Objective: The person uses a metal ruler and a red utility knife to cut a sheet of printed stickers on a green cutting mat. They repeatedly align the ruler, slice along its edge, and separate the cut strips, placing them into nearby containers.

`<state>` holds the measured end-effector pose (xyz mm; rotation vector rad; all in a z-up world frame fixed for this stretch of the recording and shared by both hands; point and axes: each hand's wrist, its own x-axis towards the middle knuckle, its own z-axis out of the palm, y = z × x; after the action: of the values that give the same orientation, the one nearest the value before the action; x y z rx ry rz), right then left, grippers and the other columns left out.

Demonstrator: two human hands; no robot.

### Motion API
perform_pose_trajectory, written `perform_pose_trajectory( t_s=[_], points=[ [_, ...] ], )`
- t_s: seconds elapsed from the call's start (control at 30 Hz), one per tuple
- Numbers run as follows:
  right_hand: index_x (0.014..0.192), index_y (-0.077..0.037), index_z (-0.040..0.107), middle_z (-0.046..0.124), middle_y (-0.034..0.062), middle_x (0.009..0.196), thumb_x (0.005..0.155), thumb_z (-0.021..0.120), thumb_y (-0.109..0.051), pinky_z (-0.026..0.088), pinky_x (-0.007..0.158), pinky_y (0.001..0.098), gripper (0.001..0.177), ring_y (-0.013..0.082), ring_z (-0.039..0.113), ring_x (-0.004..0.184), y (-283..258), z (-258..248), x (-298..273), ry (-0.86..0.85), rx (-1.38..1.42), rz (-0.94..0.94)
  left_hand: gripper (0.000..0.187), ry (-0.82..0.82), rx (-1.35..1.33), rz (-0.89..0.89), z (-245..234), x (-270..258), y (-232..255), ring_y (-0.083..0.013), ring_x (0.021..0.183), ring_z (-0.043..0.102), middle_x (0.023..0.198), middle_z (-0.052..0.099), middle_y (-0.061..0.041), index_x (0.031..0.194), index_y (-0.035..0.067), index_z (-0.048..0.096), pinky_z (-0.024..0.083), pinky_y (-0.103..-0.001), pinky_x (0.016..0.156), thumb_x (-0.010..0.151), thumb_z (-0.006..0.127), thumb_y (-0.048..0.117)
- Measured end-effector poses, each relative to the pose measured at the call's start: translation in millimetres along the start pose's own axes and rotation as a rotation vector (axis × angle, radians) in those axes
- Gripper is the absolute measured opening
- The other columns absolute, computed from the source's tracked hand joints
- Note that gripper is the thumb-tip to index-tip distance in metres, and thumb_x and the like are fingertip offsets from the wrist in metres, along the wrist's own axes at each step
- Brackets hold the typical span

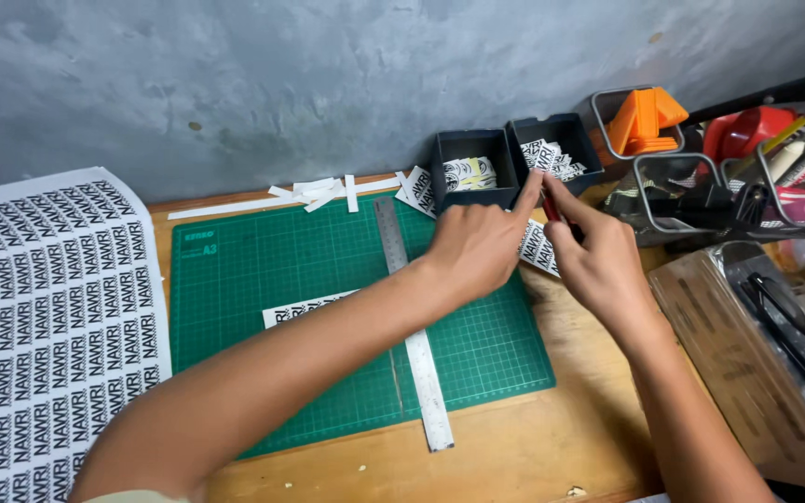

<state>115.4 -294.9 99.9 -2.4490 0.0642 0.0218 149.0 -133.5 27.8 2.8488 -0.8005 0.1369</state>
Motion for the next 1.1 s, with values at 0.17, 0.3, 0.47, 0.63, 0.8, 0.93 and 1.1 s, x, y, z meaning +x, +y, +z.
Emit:
perform_pose_trajectory(
  t_s=[0.17,0.3,0.47,0.63,0.8,0.93,1.1],
  points=[
    [0.177,-0.034,0.051,0.077,0.0223,0.106,0.099,0.062,-0.029,0.052,0.097,0.0623,0.078,0.0436,0.072,0.107,28.3,-7.0,27.3,-0.122,0.025,0.08,0.101,-0.014,-0.036,-0.047,0.0,24.4,-0.4,-0.0437,0.084,0.084,0.088,0.082,-0.017,0.181,0.003,0.022,0.065,-0.06,0.07,0.095,0.072,0.016],
    [0.178,-0.019,0.048,0.057,0.0121,0.064,0.1,0.058,-0.011,0.048,0.037,0.0414,0.079,0.0271,0.058,0.048,23.0,-11.8,0.4,-0.195,0.257,0.079,0.103,-0.022,-0.077,-0.039,-18.3,5.0,-4.4,-0.0496,0.087,0.084,0.091,0.082,-0.022,0.183,0.004,0.016,0.065,-0.064,0.075,0.097,0.072,0.015],
    [0.173,-0.021,0.056,0.059,0.0115,0.064,0.101,0.061,-0.013,0.049,0.041,0.0463,0.073,0.0266,0.059,0.046,32.0,-6.5,13.3,-0.171,0.214,0.056,0.105,-0.054,-0.124,-0.013,-23.5,-14.6,-10.0,-0.0528,0.089,0.084,0.092,0.082,-0.024,0.183,0.008,0.016,0.065,-0.066,0.076,0.096,0.074,0.017],
    [0.16,-0.013,0.068,0.052,0.0088,0.062,0.1,0.06,-0.011,0.041,0.034,0.0366,0.061,0.0198,0.05,0.041,12.7,-8.3,21.9,-0.156,0.303,0.046,0.104,-0.05,-0.162,0.0,-17.5,0.7,-5.2,-0.0536,0.095,0.083,0.098,0.083,-0.024,0.184,0.01,0.014,0.065,-0.067,0.082,0.098,0.073,0.018],
    [0.157,-0.016,0.074,0.062,0.013,0.067,0.1,0.066,-0.019,0.05,0.057,0.0477,0.057,0.025,0.06,0.06,8.9,-16.2,18.7,-0.129,0.128,0.097,0.101,-0.076,-0.198,-0.018,-7.2,20.3,1.7,-0.0532,0.099,0.084,0.102,0.083,-0.025,0.181,0.007,0.018,0.064,-0.068,0.084,0.098,0.074,0.019],
    [0.159,-0.018,0.073,0.062,0.0117,0.067,0.102,0.063,-0.019,0.052,0.06,0.0464,0.058,0.0243,0.06,0.062,18.1,-20.1,25.9,-0.093,0.104,0.085,0.099,-0.075,-0.196,-0.045,-8.9,25.9,1.3,-0.0538,0.1,0.083,0.101,0.083,-0.024,0.181,0.006,0.019,0.064,-0.067,0.083,0.098,0.07,0.014],
    [0.164,-0.017,0.069,0.067,0.0159,0.075,0.098,0.061,-0.019,0.054,0.066,0.0476,0.067,0.0287,0.065,0.069,13.5,-25.0,15.0,-0.115,0.118,0.09,0.102,-0.067,-0.201,-0.03,-23.3,14.4,-3.0,-0.0555,0.096,0.083,0.098,0.082,-0.028,0.181,0.004,0.021,0.064,-0.069,0.083,0.098,0.077,0.019]
  ],
)
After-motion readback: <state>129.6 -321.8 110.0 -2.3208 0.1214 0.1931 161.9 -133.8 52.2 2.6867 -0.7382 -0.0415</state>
